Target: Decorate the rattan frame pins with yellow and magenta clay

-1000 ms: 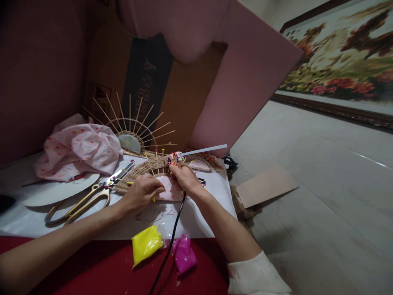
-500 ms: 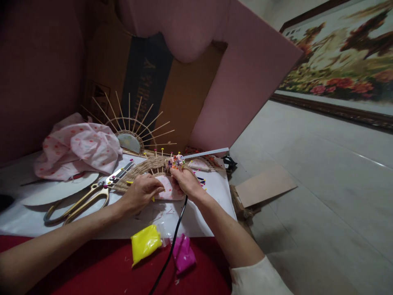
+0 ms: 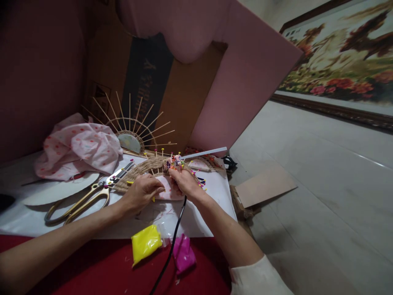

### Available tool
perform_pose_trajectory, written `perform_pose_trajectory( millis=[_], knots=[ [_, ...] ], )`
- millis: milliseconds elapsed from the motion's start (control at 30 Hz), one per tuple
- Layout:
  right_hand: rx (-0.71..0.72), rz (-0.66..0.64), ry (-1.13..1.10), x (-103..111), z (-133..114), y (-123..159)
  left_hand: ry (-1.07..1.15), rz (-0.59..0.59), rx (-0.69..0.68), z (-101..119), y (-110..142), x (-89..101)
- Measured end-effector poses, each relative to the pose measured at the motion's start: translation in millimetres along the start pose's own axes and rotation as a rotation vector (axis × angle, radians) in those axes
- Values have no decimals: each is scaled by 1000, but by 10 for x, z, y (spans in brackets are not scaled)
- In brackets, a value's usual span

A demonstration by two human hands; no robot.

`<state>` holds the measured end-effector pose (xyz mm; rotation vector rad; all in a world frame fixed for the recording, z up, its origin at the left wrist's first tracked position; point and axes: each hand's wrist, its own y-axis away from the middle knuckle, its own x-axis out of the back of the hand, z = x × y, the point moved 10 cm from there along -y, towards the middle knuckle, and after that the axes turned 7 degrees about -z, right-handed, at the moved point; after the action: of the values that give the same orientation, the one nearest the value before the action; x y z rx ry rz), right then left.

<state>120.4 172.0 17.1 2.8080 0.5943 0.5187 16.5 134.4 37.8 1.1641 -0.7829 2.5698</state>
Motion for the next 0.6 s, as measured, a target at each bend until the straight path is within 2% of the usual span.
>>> perform_pose_trajectory(
  millis=[300,600],
  knots=[
    [5,-21,-49,-30,-37,4,32,-3,-10,-11,-3,-2],
    [75,-71,-239,-60,-86,61,21,-4,-8,-21,-3,-9]
  ],
)
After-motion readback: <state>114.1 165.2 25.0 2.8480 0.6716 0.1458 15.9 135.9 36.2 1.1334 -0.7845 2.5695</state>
